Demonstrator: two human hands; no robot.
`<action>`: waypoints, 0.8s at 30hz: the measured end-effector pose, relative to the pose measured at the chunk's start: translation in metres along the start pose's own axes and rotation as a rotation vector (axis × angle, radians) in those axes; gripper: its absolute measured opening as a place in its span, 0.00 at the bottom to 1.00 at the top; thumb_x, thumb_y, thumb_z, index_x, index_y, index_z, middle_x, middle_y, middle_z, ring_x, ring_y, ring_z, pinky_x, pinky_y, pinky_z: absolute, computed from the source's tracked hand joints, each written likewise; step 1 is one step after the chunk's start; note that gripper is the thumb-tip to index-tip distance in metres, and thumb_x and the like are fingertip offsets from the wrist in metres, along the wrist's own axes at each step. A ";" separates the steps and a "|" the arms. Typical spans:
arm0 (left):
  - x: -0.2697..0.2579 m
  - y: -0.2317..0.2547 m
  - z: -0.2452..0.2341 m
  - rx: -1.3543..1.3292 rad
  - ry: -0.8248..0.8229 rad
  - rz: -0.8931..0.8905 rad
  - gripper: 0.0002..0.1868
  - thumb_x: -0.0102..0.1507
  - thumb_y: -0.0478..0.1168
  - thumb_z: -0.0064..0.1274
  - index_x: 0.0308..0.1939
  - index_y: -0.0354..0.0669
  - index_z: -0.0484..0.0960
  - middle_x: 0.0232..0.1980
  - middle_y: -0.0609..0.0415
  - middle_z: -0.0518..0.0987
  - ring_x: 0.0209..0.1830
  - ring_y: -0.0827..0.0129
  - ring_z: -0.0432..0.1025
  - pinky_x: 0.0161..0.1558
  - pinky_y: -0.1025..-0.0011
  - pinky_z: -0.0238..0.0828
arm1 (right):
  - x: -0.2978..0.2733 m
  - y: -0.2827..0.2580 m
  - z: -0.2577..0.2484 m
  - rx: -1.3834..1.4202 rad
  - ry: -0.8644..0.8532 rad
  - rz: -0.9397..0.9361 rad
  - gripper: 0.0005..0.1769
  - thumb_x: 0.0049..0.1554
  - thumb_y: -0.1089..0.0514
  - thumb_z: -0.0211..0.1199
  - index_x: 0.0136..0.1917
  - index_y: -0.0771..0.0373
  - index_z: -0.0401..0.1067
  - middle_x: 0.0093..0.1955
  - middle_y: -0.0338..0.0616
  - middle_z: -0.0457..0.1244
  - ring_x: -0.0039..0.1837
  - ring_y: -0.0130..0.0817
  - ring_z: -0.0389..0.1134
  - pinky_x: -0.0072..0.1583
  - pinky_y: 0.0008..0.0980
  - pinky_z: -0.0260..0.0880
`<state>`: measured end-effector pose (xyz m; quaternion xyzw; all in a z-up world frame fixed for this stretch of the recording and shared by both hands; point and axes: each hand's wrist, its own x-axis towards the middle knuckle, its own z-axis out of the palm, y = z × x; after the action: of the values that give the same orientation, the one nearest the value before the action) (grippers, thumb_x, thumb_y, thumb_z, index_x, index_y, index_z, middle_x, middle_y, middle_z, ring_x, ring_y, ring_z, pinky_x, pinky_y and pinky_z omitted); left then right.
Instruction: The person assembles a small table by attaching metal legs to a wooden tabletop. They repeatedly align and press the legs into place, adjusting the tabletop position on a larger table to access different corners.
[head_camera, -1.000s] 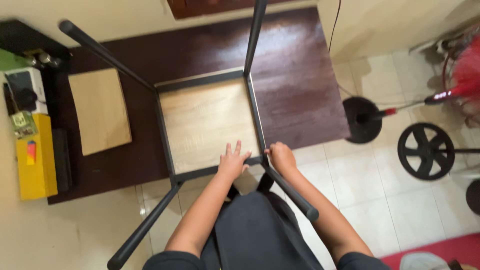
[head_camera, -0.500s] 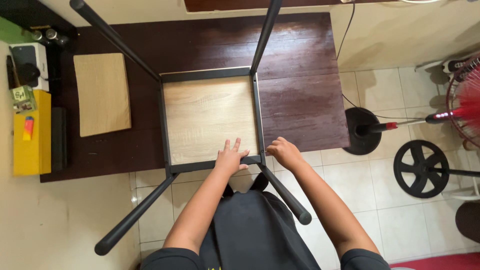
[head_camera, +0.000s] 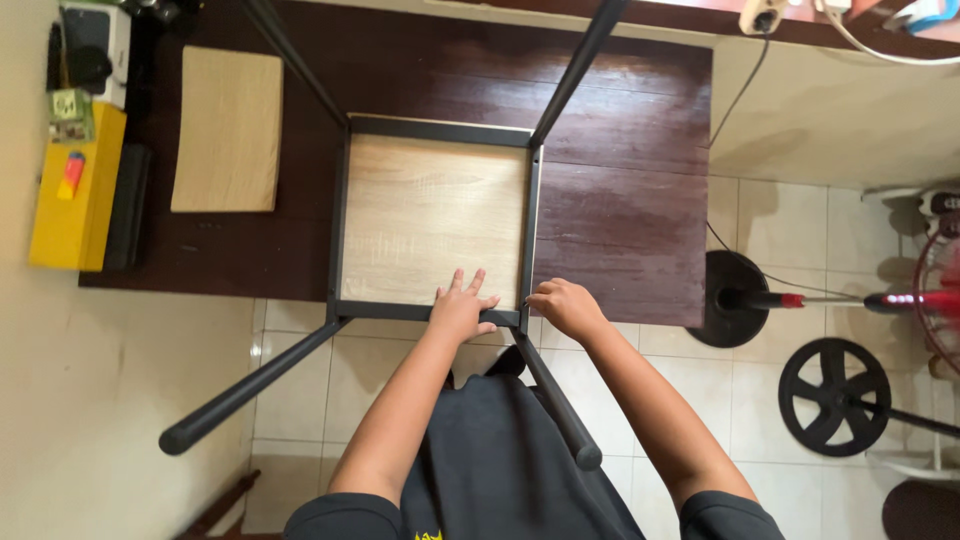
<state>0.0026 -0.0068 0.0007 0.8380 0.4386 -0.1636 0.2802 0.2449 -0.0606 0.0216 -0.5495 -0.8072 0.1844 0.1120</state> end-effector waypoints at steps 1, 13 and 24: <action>-0.001 0.000 0.000 -0.008 0.003 -0.005 0.37 0.53 0.63 0.67 0.67 0.79 0.75 0.85 0.59 0.46 0.83 0.44 0.41 0.71 0.37 0.54 | 0.001 0.001 0.000 -0.013 -0.003 -0.027 0.09 0.52 0.59 0.65 0.46 0.55 0.82 0.43 0.38 0.69 0.49 0.40 0.70 0.48 0.40 0.72; -0.002 0.005 -0.004 -0.031 -0.004 -0.043 0.37 0.52 0.64 0.66 0.66 0.79 0.76 0.85 0.60 0.46 0.84 0.47 0.41 0.73 0.38 0.51 | 0.020 0.011 -0.004 -0.196 -0.233 -0.301 0.08 0.50 0.55 0.65 0.44 0.56 0.79 0.44 0.38 0.66 0.51 0.38 0.67 0.56 0.39 0.67; -0.005 0.008 -0.007 -0.048 0.007 -0.063 0.37 0.51 0.65 0.67 0.65 0.78 0.77 0.85 0.60 0.47 0.84 0.48 0.41 0.73 0.39 0.50 | 0.023 0.006 -0.009 -0.318 -0.290 -0.445 0.05 0.53 0.57 0.62 0.43 0.55 0.78 0.45 0.38 0.65 0.52 0.38 0.67 0.55 0.38 0.68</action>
<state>0.0064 -0.0092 0.0113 0.8174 0.4694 -0.1588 0.2937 0.2451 -0.0361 0.0262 -0.3377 -0.9340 0.1032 -0.0540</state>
